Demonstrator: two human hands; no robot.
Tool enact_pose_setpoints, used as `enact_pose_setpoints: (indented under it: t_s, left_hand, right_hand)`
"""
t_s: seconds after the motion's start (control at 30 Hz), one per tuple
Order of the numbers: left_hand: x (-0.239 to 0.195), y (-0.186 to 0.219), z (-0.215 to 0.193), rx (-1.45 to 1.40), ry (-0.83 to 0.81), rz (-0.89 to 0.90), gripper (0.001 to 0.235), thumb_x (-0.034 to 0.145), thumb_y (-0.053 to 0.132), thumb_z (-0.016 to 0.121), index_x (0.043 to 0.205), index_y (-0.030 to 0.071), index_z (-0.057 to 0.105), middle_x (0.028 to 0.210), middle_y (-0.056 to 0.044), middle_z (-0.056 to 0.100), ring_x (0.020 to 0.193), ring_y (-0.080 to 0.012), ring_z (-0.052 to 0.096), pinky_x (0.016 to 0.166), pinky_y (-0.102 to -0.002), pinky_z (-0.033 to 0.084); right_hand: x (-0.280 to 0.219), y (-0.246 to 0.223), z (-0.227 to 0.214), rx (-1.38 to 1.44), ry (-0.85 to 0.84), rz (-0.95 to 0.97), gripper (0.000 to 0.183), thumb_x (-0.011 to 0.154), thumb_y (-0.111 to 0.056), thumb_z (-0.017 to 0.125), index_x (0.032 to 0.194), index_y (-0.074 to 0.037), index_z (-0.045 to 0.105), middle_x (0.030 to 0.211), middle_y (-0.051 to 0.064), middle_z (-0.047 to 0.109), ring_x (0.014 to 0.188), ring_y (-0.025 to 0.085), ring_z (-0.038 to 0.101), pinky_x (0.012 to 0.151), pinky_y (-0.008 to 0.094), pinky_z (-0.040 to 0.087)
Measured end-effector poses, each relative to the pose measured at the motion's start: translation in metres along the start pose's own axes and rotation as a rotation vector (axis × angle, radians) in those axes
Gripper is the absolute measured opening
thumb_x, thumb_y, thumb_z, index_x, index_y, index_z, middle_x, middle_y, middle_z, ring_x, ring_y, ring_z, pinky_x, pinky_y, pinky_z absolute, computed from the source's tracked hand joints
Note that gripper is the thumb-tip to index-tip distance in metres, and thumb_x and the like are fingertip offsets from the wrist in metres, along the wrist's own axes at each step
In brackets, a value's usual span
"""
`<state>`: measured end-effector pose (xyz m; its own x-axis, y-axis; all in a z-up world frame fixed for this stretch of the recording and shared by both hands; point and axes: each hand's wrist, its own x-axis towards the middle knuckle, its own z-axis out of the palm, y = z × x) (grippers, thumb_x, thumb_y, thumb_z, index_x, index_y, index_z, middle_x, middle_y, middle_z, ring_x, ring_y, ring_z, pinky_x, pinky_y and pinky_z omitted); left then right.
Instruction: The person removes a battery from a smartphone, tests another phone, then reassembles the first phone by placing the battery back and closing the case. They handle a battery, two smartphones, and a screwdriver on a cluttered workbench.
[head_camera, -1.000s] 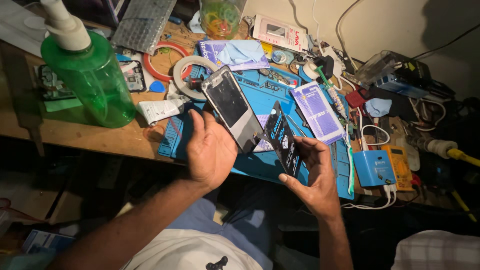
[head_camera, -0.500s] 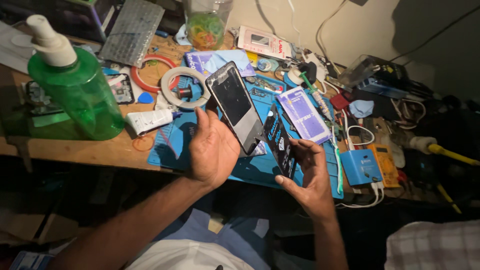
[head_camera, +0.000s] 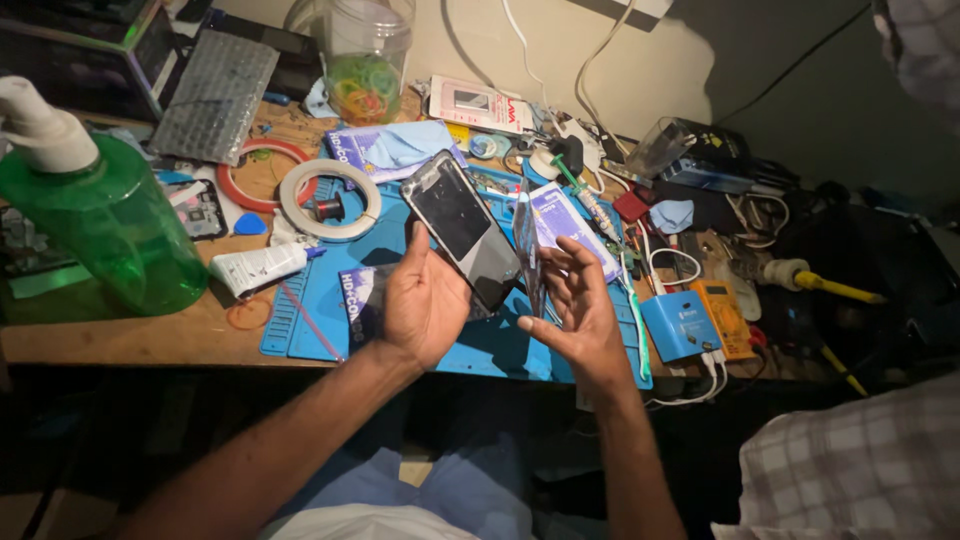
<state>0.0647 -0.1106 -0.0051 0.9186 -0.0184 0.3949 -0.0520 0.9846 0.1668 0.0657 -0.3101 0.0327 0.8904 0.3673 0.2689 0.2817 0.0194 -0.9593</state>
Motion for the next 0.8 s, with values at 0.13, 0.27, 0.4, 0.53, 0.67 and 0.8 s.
enact_pose_setpoints:
  t_s: [0.13,0.27,0.4,0.53,0.67,0.8]
  left_hand:
    - [0.005,-0.002,-0.008,0.051,0.01,-0.022,0.053,0.111,0.039,0.049,0.153,0.008,0.04,0.145,-0.01,0.054,0.139,-0.025,0.048,0.121,-0.047,0.036]
    - [0.019,0.002,-0.009,0.205,0.031,-0.028,0.053,0.106,0.033,0.057,0.151,0.021,0.032,0.134,-0.006,0.057,0.131,-0.0207,0.052,0.114,-0.043,0.044]
    - [0.041,0.017,-0.002,0.426,-0.045,-0.127,0.068,0.102,0.03,0.065,0.154,0.019,0.023,0.132,-0.008,0.058,0.126,-0.0201,0.057,0.107,-0.04,0.05]
    - [0.06,0.033,0.003,0.629,-0.144,-0.175,0.081,0.098,0.032,0.071,0.16,0.019,0.018,0.125,-0.012,0.057,0.111,-0.0219,0.059,0.094,-0.039,0.053]
    - [0.074,0.039,0.003,0.7,-0.198,-0.208,0.087,0.094,0.036,0.073,0.16,0.016,0.019,0.128,-0.014,0.058,0.113,-0.0246,0.065,0.091,-0.039,0.057]
    - [0.082,0.039,0.0,0.79,-0.319,-0.188,0.087,0.096,0.038,0.076,0.161,0.012,0.026,0.143,-0.013,0.055,0.13,-0.0201,0.06,0.108,-0.038,0.055]
  right_hand:
    - [0.006,0.004,-0.003,0.025,-0.024,0.026,0.102,0.071,0.004,0.083,0.158,-0.004,0.031,0.154,0.015,0.044,0.148,0.029,0.043,0.125,0.042,0.032]
    - [0.015,0.01,-0.002,0.185,-0.021,0.047,0.104,0.071,0.002,0.085,0.159,0.0,0.031,0.155,0.015,0.044,0.149,0.028,0.042,0.125,0.043,0.033]
    - [0.026,0.015,0.0,0.234,-0.002,0.022,0.102,0.071,0.0,0.087,0.158,0.001,0.034,0.154,0.014,0.05,0.149,0.026,0.044,0.126,0.039,0.033]
    - [0.032,0.019,0.0,0.261,0.017,0.008,0.096,0.069,-0.002,0.089,0.153,0.002,0.043,0.149,0.011,0.054,0.141,0.025,0.05,0.12,0.039,0.042]
    - [0.037,0.023,-0.004,0.293,0.015,0.028,0.092,0.068,0.0,0.091,0.151,0.002,0.049,0.142,0.013,0.058,0.134,0.023,0.056,0.115,0.037,0.048]
    - [0.044,0.022,-0.009,0.227,-0.001,0.029,0.093,0.065,0.001,0.091,0.148,0.001,0.049,0.142,0.01,0.058,0.134,0.022,0.057,0.114,0.037,0.05]
